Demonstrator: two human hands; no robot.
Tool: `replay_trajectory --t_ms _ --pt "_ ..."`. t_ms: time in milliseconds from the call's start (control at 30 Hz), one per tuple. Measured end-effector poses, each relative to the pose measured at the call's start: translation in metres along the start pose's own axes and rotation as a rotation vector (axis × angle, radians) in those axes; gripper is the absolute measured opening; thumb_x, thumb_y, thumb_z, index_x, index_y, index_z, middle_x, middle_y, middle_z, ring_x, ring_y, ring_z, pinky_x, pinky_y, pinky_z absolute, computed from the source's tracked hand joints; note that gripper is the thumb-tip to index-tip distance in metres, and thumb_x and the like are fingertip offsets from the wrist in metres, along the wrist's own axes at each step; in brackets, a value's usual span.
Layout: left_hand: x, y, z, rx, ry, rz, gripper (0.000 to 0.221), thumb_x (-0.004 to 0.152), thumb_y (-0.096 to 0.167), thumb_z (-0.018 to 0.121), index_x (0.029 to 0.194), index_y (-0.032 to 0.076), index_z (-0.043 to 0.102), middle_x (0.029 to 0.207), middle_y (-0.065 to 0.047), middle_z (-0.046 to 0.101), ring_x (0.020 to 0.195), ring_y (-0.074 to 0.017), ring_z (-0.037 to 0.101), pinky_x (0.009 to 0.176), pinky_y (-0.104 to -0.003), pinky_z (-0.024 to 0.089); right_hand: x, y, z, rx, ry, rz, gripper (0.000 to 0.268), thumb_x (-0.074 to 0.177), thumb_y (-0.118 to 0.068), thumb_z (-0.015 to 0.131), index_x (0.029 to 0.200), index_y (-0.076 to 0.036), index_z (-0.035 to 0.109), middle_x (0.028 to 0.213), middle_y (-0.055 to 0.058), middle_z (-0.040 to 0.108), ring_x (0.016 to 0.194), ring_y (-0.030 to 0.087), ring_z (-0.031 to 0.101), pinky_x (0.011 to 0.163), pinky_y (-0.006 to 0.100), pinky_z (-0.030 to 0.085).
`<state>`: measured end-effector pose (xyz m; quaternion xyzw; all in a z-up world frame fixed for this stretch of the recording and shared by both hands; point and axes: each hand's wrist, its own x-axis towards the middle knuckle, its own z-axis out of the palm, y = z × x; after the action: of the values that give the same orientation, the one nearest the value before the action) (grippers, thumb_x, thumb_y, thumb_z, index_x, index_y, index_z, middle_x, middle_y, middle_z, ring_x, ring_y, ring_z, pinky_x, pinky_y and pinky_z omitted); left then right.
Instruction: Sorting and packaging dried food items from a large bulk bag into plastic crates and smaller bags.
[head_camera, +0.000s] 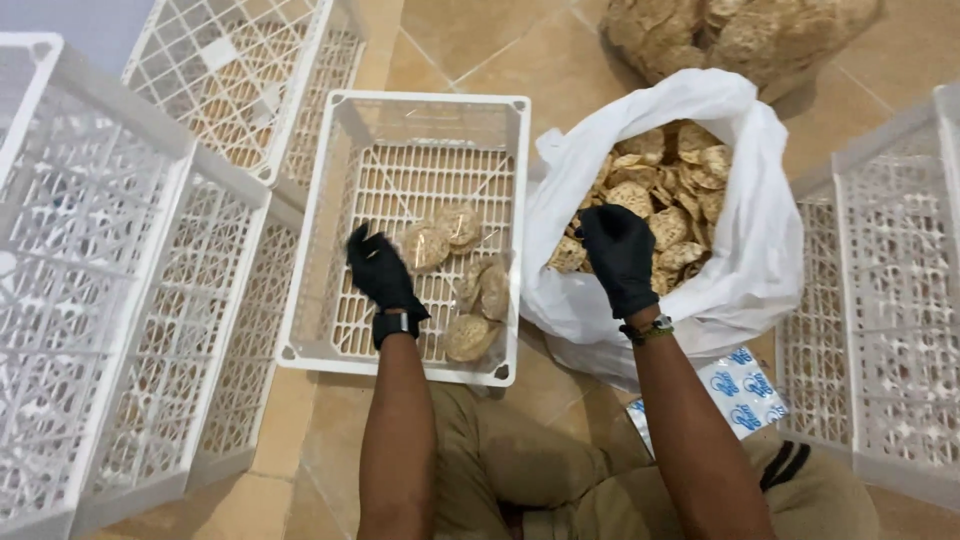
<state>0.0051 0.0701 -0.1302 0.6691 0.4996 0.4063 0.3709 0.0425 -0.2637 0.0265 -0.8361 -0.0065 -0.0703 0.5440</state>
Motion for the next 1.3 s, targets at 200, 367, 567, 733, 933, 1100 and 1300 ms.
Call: replay_trajectory --t_ms 200,367,567,733,933,1100,1300 --pt "0.049 -0.096 -0.004 0.408 -0.430 -0.261 0.061 0.076 0.057 0.083 0.128 0.036 0.061 0.119 -0.011 0.071 0.119 -0.0337 0.066 0.101 -0.049 0.053 -0.004 -0.024 0.024 0.148 -0.017 -0.009 0.008 0.097 -0.014 0.074 0.093 -0.008 0.075 0.076 0.008 0.074 0.069 0.014 0.070 0.071 0.030 0.060" --pt "0.027 -0.134 0.003 0.501 -0.522 -0.322 0.070 0.065 0.060 0.084 0.126 0.032 0.062 0.123 -0.006 0.071 0.121 -0.0315 0.066 0.103 -0.045 0.053 -0.030 -0.081 0.084 0.074 -0.185 -0.299 0.014 0.094 -0.005 0.074 0.107 -0.002 0.075 0.092 0.022 0.075 0.092 0.035 0.074 0.081 0.047 0.059" --pt "0.014 -0.124 0.015 0.436 -0.385 -0.347 0.075 0.062 0.057 0.087 0.126 0.025 0.067 0.112 -0.011 0.075 0.112 -0.0353 0.071 0.093 -0.048 0.057 -0.036 -0.042 0.243 -0.578 -0.710 -0.447 0.038 0.085 -0.031 0.075 0.122 -0.026 0.066 0.100 0.005 0.073 0.097 0.034 0.073 0.082 0.052 0.059" --pt "0.003 -0.104 -0.004 0.234 -0.578 -0.419 0.057 0.069 0.041 0.082 0.123 0.026 0.069 0.110 -0.003 0.075 0.114 -0.0299 0.070 0.095 -0.047 0.057 -0.061 0.003 0.289 -0.873 -0.663 -0.607 0.044 0.084 -0.043 0.073 0.119 -0.021 0.061 0.096 0.013 0.060 0.090 0.045 0.068 0.072 0.056 0.056" --pt "0.006 -0.011 -0.042 -0.044 -0.515 -0.240 0.033 0.085 0.021 0.071 0.117 0.021 0.071 0.097 -0.007 0.076 0.102 -0.0252 0.073 0.090 -0.041 0.060 -0.063 -0.018 0.277 -0.945 -0.593 -0.522 0.040 0.099 -0.048 0.055 0.123 -0.017 0.062 0.123 0.021 0.060 0.109 0.049 0.062 0.083 0.060 0.052" --pt "0.008 0.055 -0.065 -0.454 -0.629 0.026 0.026 0.091 0.010 0.074 0.116 0.014 0.071 0.106 -0.013 0.076 0.106 -0.0279 0.072 0.091 -0.041 0.060 -0.042 -0.022 0.269 -0.692 -0.496 -0.305 0.025 0.100 -0.033 0.053 0.105 -0.014 0.069 0.097 0.013 0.070 0.094 0.044 0.072 0.078 0.057 0.059" --pt "0.009 0.071 -0.062 -0.747 -0.692 0.151 0.045 0.097 -0.004 0.057 0.139 0.013 0.058 0.131 -0.014 0.069 0.121 -0.0280 0.066 0.103 -0.046 0.052 -0.006 -0.043 0.225 -0.231 -0.115 -0.064 0.022 0.086 -0.028 0.069 0.087 -0.006 0.065 0.083 0.019 0.073 0.094 0.045 0.072 0.077 0.057 0.057"
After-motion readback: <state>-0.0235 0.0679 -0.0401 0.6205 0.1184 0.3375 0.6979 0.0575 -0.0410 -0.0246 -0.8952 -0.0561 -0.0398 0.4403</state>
